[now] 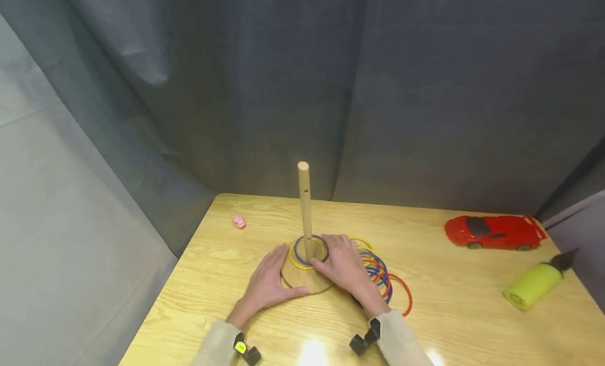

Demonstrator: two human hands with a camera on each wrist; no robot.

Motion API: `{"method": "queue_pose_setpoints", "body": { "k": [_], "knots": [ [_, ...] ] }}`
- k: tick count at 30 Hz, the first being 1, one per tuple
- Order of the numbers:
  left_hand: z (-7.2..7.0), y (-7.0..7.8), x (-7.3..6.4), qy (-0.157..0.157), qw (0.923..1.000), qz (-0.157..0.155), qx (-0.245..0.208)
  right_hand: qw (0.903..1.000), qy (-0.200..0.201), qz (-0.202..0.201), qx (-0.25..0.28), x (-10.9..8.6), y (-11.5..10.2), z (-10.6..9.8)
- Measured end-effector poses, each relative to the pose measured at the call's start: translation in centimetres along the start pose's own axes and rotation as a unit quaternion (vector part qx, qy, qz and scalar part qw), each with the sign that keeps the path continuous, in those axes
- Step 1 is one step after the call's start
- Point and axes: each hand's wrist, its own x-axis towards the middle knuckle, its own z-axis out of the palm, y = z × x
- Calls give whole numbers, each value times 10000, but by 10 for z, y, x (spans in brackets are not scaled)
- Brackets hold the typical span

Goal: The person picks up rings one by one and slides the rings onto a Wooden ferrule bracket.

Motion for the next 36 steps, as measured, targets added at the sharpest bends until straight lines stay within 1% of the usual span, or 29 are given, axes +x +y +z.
{"method": "queue_pose_setpoints", "body": {
  "k": [5,10,14,20,25,30,36],
  "knots": [
    [-1,1,-1,3,10000,11,-21,9997,-52,7,236,-11,0,-15],
    [-2,1,-1,64,10000,-4,-60,9999,-58,49,137,-24,4,-28],
    [-3,1,-2,54,10000,-4,-67,9998,-10,173,25,-36,12,-36],
    [-2,0,-1,76,9999,65,-54,9990,75,430,105,-56,28,-47],
    [-3,0,0,100,9999,58,-79,9971,-77,754,-38,-68,39,-55],
    [-1,0,1,74,9999,34,-60,9955,-265,895,-155,-80,47,-68],
    [-1,1,0,43,10000,-9,-73,9921,-537,1128,-122,-102,59,-82]
  ]
}}
